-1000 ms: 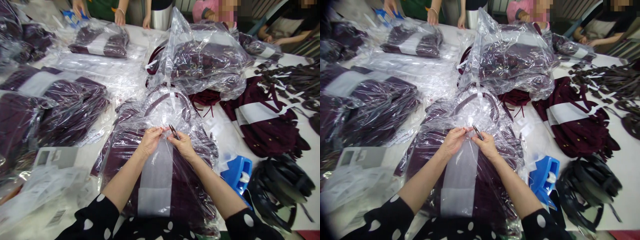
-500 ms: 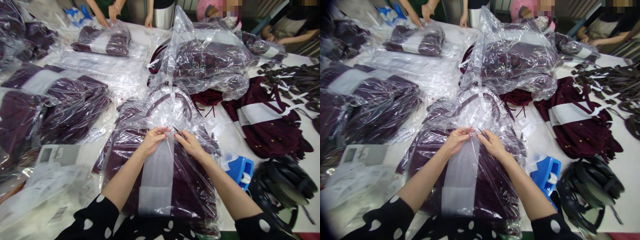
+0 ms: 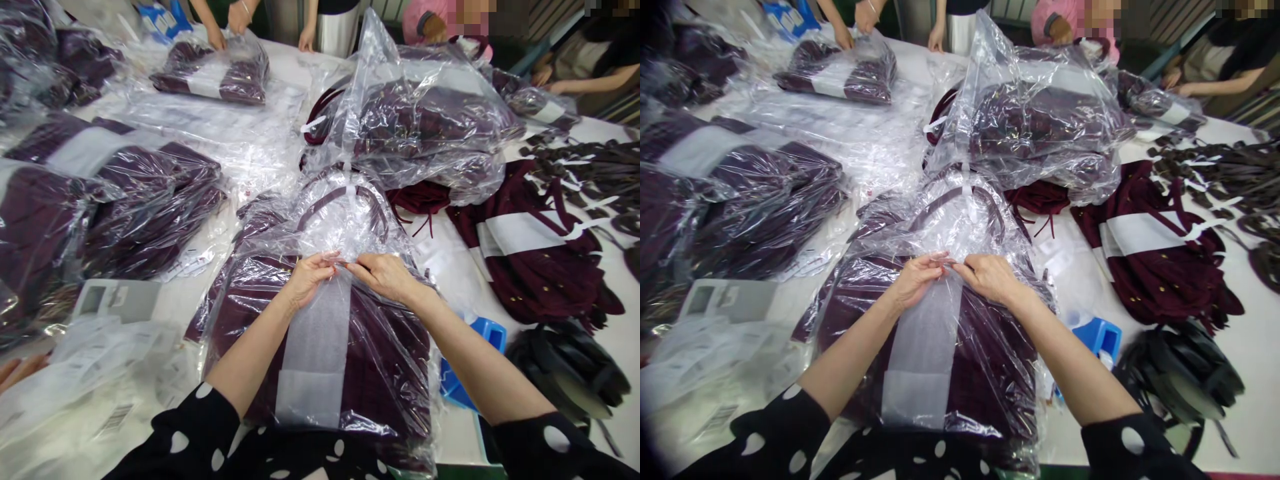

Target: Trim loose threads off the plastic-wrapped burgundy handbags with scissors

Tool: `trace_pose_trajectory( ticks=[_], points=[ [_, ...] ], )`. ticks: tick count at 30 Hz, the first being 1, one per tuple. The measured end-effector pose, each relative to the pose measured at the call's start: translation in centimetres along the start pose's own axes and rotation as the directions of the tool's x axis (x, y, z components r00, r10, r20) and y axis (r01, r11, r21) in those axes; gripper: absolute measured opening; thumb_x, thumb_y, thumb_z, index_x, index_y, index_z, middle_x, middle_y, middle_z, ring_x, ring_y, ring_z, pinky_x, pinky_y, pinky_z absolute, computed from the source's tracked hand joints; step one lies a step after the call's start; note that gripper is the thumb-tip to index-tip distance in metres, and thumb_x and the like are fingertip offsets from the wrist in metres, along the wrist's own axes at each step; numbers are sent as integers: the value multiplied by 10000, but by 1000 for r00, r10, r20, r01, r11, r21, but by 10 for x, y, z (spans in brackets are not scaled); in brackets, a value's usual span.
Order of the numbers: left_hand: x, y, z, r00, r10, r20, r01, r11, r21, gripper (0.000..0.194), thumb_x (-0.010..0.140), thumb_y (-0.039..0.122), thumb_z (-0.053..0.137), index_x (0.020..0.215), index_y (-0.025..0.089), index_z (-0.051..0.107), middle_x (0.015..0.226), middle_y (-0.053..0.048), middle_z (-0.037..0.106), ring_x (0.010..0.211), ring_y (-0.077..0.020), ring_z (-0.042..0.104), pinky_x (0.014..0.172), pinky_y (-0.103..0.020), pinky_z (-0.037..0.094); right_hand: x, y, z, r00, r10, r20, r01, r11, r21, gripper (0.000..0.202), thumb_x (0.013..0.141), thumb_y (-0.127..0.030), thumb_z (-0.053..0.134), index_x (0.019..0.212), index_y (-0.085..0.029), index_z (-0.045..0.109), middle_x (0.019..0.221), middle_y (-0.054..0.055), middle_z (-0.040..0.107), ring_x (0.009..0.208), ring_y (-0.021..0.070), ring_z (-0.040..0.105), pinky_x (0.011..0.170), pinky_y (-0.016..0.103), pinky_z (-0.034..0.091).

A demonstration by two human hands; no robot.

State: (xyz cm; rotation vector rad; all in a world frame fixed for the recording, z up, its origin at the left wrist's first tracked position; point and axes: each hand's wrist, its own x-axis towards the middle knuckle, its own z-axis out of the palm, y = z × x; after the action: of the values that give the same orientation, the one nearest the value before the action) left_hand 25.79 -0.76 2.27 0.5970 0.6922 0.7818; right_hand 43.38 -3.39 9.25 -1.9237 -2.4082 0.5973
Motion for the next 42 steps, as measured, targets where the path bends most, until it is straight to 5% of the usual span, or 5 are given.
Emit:
trace_pose_trajectory(
  ticks=[19,27,32,36,42],
  points=[
    [-3,-4,-6,998,15,53,-20,996,85,462,585,166,735,1039,167,646,868,-61,653,703,-115,551,652,-236,397,4,4,7,999,-31,-39,44,910,412,430,884,-507,347,713,-191,583,610,-2,529,583,123,462,567,246,298],
    [-22,0,13,972,161,-171,-28,802,596,308,553,266,740,816,146,635,699,0,585,619,-110,495,589,-232,360,-44,20,30,951,249,-182,-104,815,570,264,787,-448,544,720,-193,543,622,-22,510,597,127,455,583,254,346],
    [-9,8,27,965,19,-262,120,856,503,233,538,318,726,558,132,587,516,17,517,499,-88,418,516,-234,295,-56,10,57,907,328,-266,-93,770,631,241,824,-421,501,750,-198,556,644,-15,532,613,131,472,611,259,369],
    [-1,15,30,984,-81,-159,146,881,450,238,409,188,758,593,126,619,544,17,556,522,-87,454,547,-230,318,-45,8,62,828,437,-351,-85,717,691,168,784,-362,557,787,-194,560,707,-5,563,664,143,517,656,270,413],
    [0,21,26,976,-216,-31,208,879,428,270,401,135,762,635,113,630,589,3,585,545,-86,490,560,-221,356,-15,4,67,836,176,-520,153,834,529,288,739,-198,540,1027,-193,558,1075,86,597,1021,206,543,874,339,427]
  ],
)
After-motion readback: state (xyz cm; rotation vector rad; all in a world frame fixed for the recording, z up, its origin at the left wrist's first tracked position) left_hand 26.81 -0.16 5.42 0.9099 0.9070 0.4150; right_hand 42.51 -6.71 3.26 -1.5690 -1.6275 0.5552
